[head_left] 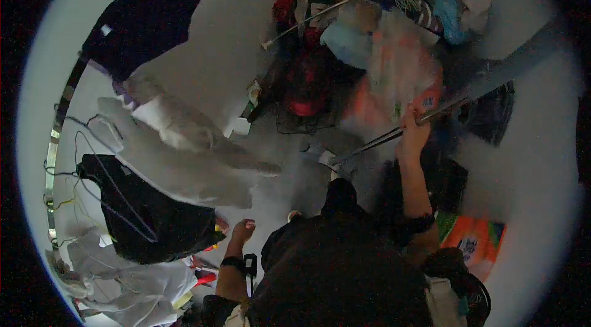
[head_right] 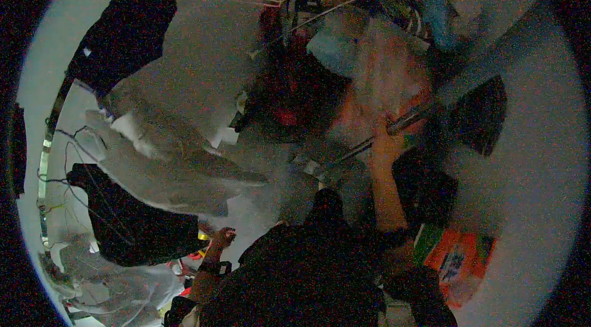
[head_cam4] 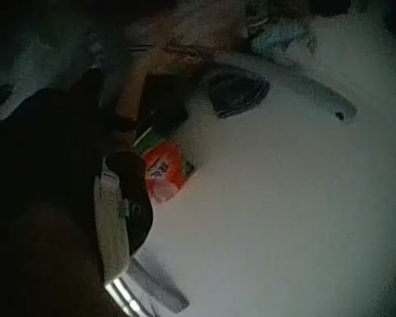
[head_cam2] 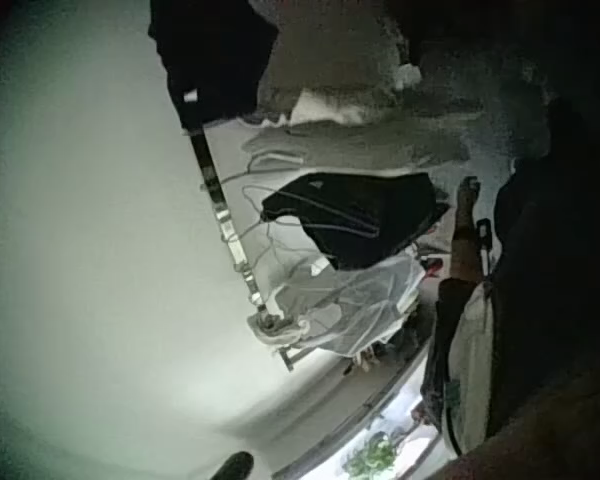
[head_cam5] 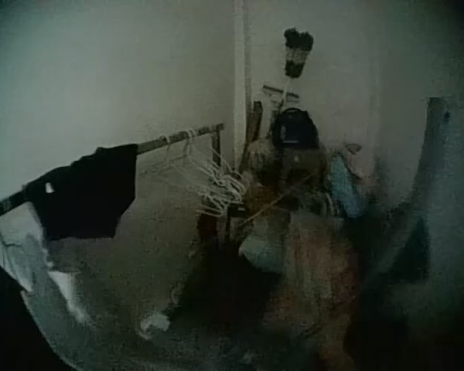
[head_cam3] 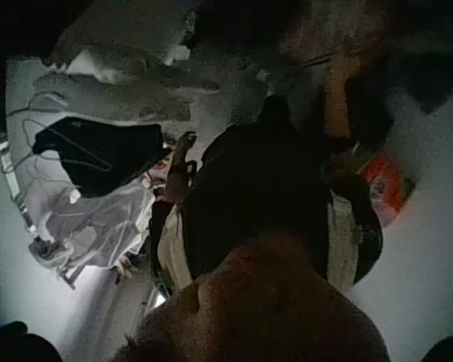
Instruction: Assemble a flat mop by attaching the mop head and handle segments.
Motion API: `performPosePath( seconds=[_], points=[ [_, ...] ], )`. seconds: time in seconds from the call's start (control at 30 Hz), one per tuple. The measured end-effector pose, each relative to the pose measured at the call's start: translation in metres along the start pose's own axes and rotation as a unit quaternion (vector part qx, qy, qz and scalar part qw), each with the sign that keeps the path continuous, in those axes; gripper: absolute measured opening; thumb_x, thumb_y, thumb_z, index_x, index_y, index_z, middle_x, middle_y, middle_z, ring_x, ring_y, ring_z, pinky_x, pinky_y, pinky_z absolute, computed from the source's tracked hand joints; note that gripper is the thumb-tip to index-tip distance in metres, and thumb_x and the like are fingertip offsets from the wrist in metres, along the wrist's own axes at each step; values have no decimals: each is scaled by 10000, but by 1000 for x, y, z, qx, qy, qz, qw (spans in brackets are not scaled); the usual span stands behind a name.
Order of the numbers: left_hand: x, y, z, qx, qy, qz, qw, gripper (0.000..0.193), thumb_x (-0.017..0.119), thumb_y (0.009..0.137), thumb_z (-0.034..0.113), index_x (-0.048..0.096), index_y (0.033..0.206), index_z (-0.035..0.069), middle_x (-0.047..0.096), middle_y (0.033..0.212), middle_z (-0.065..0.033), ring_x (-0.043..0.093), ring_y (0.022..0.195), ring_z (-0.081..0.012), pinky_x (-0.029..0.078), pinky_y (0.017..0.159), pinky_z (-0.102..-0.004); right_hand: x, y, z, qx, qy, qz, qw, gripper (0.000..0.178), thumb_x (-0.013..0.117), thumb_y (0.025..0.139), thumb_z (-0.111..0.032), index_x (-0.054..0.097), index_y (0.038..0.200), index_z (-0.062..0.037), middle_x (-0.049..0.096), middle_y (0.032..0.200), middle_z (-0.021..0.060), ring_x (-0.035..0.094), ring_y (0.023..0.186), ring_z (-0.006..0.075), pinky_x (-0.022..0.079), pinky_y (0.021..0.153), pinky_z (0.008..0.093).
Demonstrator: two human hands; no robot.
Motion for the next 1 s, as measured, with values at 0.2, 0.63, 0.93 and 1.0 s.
performPosePath(
  seconds=[0.2, 0.63, 0.93, 1.0],
  points=[
    [39, 11, 0, -154, -52, -10, 987, 287, 593, 718, 210, 570, 983, 102, 620, 843, -106, 598, 800, -219, 467, 698, -314, 47, 71, -35, 79, 110, -63, 989, 133, 551, 803, -79, 481, 914, -59, 420, 638, -25, 377, 522, 64, 304, 475, 200],
    [-17, 83, 223, -14, 40, -1, 999, 275, 573, 734, 196, 568, 987, 87, 623, 827, -102, 597, 816, -234, 462, 712, -322, 106, 208, -222, -83, 411, -292, 860, 166, 439, 876, -219, 489, 846, -63, 325, 562, -29, 299, 475, 79, 259, 407, 200],
    [-33, 153, 193, 63, 88, 36, 993, 248, 565, 739, 169, 575, 962, 61, 623, 786, -89, 608, 651, -176, 476, 607, -292, 121, 259, -327, -264, 364, -380, 808, 181, 418, 878, -173, 437, 848, 4, 261, 602, -12, 254, 530, 79, 231, 438, 214],
    [-34, 170, 189, 44, -3, 36, 998, 243, 566, 744, 166, 572, 960, 56, 623, 788, -86, 606, 629, -165, 478, 592, -291, 127, 268, -324, -276, 367, -341, 820, 161, 429, 871, -161, 439, 840, -4, 266, 605, -9, 255, 532, 86, 232, 445, 218]
  ],
)
Point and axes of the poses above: each hand's wrist, its own y-axis towards the middle knuckle, its own x-axis out of the palm, z = x × y, the point moved 7 cm from there along y, towards the middle knuckle
